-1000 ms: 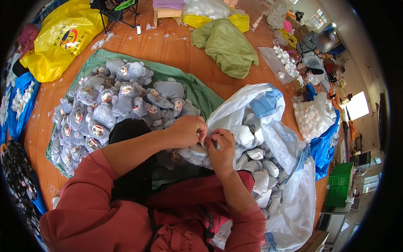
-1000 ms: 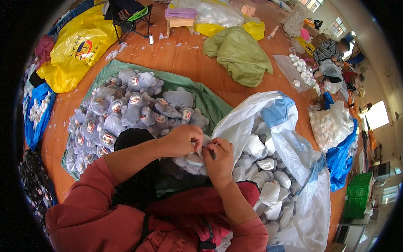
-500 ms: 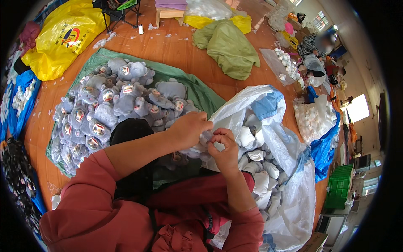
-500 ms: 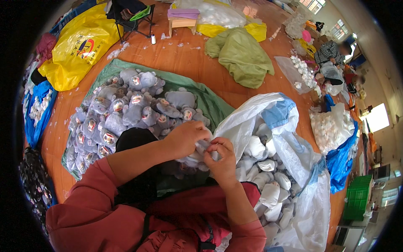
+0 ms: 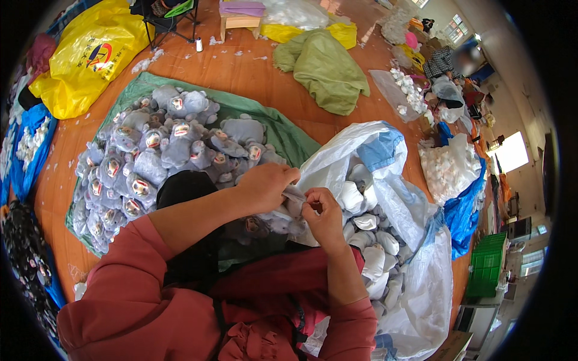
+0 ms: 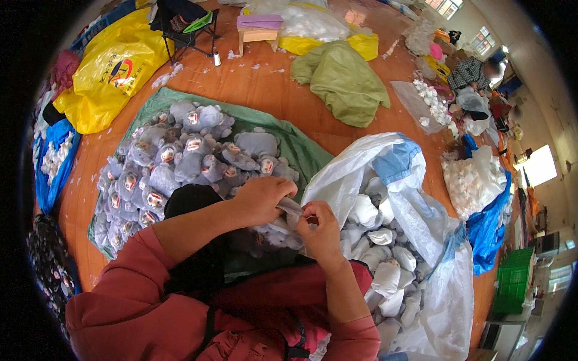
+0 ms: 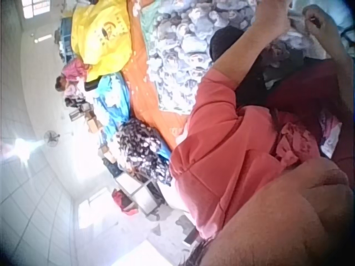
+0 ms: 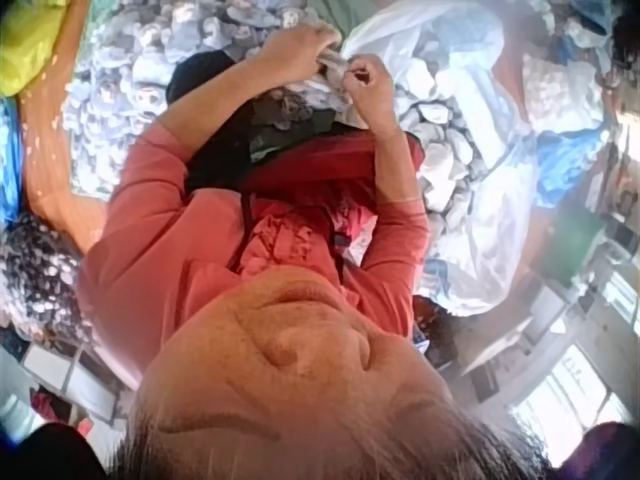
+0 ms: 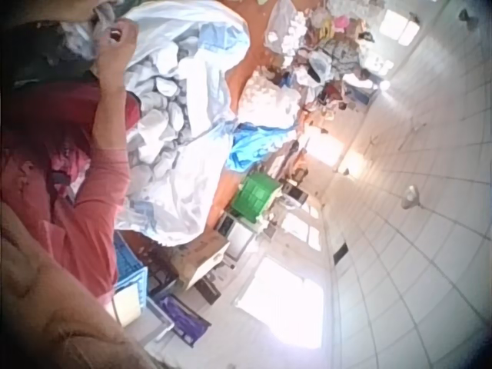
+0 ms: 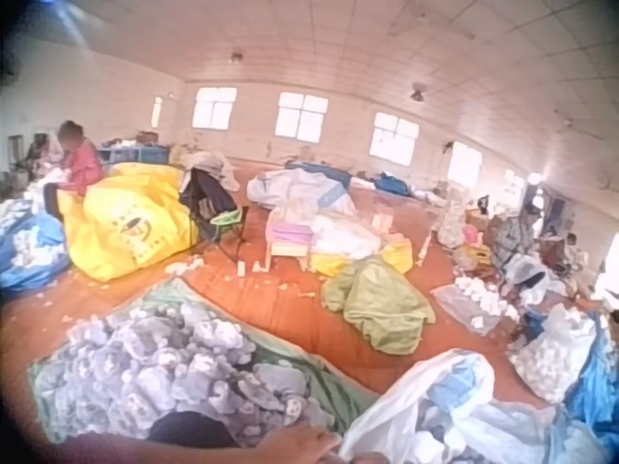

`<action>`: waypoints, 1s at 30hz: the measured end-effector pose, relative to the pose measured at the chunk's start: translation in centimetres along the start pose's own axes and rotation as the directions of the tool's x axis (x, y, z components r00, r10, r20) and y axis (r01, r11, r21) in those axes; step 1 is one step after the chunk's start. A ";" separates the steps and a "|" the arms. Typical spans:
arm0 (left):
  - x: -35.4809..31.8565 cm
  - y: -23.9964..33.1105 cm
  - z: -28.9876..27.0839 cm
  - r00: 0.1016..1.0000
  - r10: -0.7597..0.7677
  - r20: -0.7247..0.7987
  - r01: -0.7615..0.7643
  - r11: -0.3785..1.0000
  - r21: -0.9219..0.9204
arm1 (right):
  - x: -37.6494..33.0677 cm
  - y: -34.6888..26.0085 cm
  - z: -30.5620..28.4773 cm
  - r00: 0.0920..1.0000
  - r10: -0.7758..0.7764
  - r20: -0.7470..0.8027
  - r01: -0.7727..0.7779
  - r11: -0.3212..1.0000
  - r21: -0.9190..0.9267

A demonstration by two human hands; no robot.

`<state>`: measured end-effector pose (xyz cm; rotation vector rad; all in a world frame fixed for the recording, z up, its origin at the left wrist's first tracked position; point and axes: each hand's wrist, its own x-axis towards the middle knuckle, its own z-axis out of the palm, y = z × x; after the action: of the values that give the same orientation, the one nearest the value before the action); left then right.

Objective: The person sits on the floor and repeatedly stuffs white filling into gray plush toy bodies, then places the finished toys into a pile.

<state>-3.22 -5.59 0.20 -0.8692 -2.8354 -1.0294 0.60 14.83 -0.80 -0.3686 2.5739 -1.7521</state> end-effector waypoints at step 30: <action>0.1 0.8 -0.4 0.998 -0.008 -0.059 -0.006 0.970 -0.244 | 0.6 0.0 -0.3 0.997 0.005 -0.071 -0.018 0.982 -0.186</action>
<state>-2.96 -5.33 0.98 -0.8346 -2.6989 -1.4025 -0.04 14.97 -0.65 -0.2981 2.7927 -1.5508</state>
